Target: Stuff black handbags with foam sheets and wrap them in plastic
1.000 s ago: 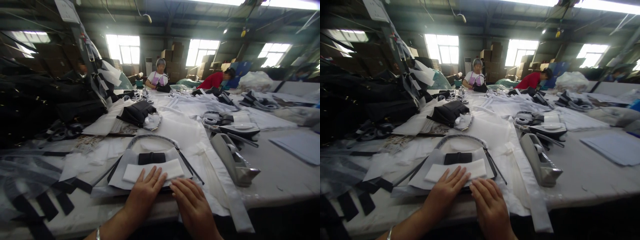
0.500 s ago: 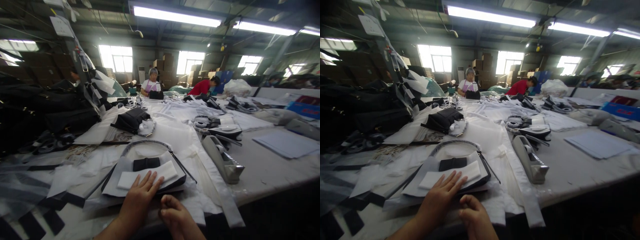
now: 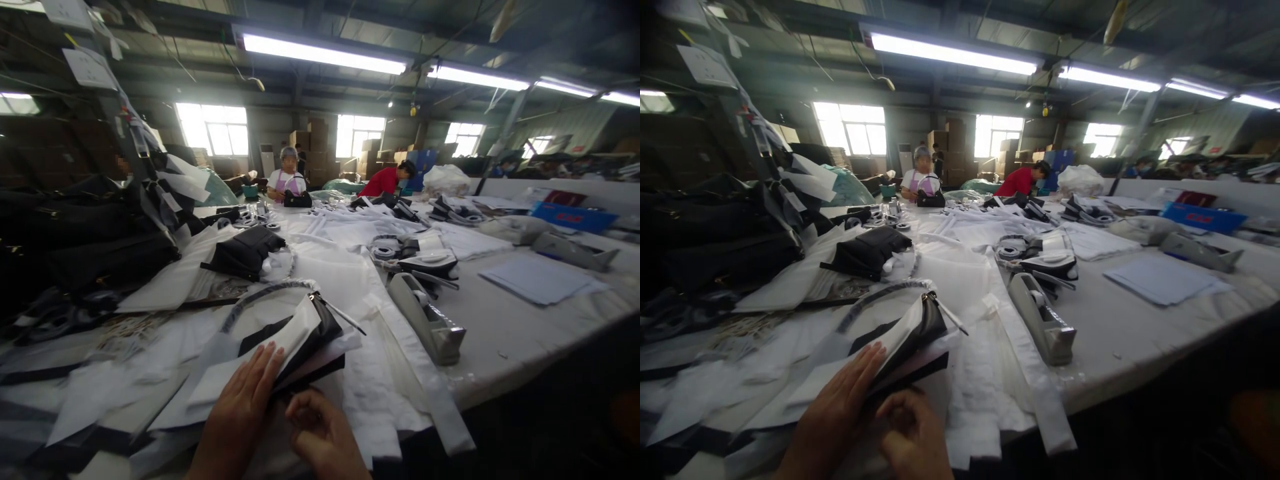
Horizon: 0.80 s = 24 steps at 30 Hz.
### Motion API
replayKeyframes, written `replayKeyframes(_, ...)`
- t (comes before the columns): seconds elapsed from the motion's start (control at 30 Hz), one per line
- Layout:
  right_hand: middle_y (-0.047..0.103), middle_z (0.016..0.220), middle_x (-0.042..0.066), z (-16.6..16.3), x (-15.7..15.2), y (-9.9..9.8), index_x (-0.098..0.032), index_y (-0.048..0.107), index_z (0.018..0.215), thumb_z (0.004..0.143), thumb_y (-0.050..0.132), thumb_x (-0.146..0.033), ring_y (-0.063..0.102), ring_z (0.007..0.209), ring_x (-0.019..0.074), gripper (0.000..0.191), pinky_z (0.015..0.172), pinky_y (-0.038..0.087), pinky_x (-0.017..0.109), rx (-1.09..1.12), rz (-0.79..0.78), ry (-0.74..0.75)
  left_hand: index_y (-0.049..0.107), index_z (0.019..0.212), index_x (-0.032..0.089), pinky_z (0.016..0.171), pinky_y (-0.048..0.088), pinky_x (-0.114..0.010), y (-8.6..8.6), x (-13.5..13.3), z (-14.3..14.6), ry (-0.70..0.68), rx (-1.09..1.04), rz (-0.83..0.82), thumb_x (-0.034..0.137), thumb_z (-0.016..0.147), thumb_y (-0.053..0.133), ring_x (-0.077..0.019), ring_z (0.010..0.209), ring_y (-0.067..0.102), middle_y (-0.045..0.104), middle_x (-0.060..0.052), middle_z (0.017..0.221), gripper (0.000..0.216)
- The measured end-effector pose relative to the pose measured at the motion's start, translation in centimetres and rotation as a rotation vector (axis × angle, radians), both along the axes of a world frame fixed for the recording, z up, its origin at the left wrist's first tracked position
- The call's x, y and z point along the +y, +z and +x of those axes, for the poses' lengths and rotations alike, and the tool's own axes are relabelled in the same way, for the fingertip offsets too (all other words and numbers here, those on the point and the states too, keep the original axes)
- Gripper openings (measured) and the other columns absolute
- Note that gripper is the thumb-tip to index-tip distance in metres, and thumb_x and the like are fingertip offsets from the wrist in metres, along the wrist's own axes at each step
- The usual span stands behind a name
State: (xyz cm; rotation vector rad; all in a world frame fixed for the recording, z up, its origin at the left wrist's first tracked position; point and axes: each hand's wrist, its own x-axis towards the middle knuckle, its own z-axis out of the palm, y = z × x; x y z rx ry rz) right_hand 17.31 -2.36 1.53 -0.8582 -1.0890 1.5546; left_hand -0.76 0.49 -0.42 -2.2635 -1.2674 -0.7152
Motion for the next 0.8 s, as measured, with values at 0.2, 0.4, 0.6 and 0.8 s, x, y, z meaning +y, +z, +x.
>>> replayKeyframes(0.2,0.073,0.103,0.004,5.4,4.2,1.2,-0.023,0.072,0.096,0.079,0.053,-0.005,0.069,0.098,0.0191,0.032,0.087,0.054,0.03,-0.632,0.544,0.002,0.017,0.156,0.019,0.097,0.055,-0.04,1.9,1.0,-1.5,0.098,-0.094,-0.09,0.011,0.087,0.042,-0.0272,0.128,0.056,0.05,-0.013,0.147,0.074)
replayKeyframes(0.4,0.073,0.107,0.011,10.9,13.5,0.8,-0.021,0.072,0.111,0.083,0.071,-0.021,0.066,0.103,0.0277,0.027,0.09,0.052,0.041,-1.232,0.742,-0.128,0.015,0.156,0.027,0.095,0.056,-0.036,3.2,1.2,-2.1,0.184,-0.234,-0.147,0.014,0.086,0.048,-0.0268,0.126,0.058,0.05,-0.006,0.148,0.078)
replayKeyframes(0.6,0.075,0.088,0.004,8.6,17.1,-0.6,-0.024,0.077,0.087,0.079,0.076,-0.02,0.067,0.087,0.0227,0.009,0.077,0.051,0.031,-1.334,0.827,0.043,0.016,0.155,0.029,0.097,0.055,-0.037,3.4,1.2,-2.3,0.219,-0.295,-0.153,0.015,0.087,0.052,-0.0262,0.122,0.061,0.053,-0.005,0.146,0.078)
replayKeyframes(0.8,0.074,0.095,0.004,8.7,18.5,0.0,-0.024,0.074,0.095,0.093,0.059,-0.027,0.067,0.089,0.0199,0.016,0.082,0.047,0.03,-1.318,0.827,0.086,0.023,0.153,0.026,0.095,0.056,-0.035,3.5,1.2,-2.4,0.231,-0.316,-0.125,0.014,0.086,0.056,-0.0268,0.12,0.063,0.055,-0.006,0.144,0.076)
